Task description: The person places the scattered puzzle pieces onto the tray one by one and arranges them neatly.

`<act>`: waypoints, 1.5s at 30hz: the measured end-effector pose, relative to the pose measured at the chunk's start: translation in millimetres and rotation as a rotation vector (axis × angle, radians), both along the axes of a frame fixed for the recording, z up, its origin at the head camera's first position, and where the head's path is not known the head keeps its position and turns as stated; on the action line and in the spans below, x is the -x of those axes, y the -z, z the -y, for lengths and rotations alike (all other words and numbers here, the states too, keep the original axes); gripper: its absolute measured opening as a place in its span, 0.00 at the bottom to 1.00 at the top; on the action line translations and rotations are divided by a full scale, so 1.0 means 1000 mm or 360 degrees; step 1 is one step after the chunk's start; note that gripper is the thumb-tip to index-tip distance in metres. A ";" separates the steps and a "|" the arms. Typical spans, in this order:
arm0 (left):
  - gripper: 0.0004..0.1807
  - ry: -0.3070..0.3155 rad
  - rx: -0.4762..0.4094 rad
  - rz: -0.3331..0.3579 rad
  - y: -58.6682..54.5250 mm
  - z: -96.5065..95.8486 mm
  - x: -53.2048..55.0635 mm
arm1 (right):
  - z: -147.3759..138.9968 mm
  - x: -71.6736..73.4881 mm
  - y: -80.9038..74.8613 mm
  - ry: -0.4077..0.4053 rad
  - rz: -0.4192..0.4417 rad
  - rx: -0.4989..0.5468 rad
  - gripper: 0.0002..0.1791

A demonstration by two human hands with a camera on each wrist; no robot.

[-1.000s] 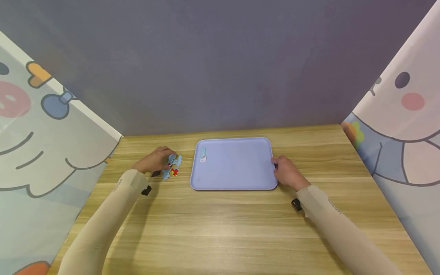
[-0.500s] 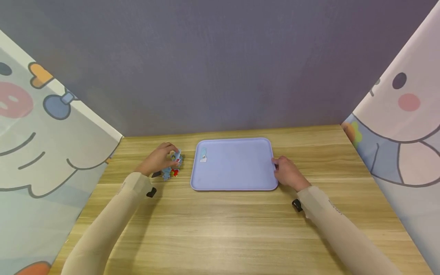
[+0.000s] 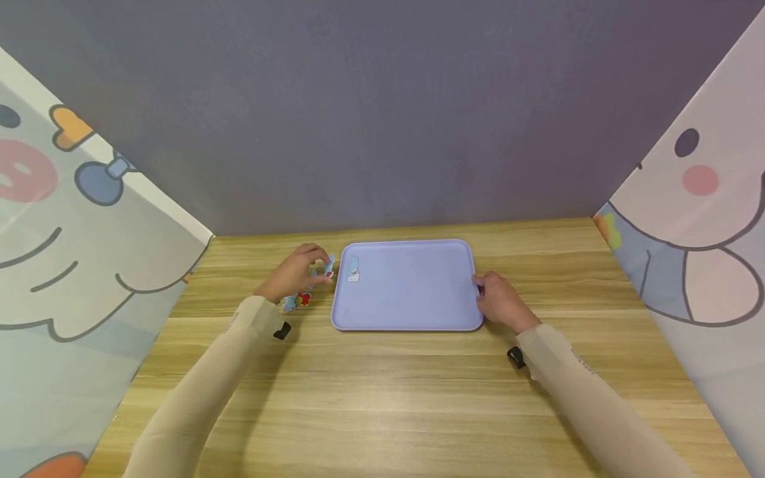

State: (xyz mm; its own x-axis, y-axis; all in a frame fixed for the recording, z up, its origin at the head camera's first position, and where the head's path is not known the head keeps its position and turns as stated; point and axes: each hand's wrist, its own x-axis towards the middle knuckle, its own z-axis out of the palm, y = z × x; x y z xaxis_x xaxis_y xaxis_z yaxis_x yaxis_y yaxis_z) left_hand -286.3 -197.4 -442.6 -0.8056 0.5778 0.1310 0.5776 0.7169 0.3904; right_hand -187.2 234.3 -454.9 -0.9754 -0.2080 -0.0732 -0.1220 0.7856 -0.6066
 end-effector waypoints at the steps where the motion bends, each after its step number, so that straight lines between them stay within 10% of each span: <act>1: 0.19 0.0005 -0.0005 -0.0008 0.000 -0.003 0.000 | 0.000 0.000 0.000 0.0001 -0.0002 0.0000 0.26; 30: 0.21 -0.0012 0.0469 0.0040 0.007 -0.089 0.012 | 0.001 0.002 0.001 0.0002 0.0004 -0.0032 0.25; 45: 0.19 -0.0003 0.0510 0.0116 0.001 -0.091 0.011 | 0.001 0.001 0.001 -0.0012 -0.0021 -0.0035 0.25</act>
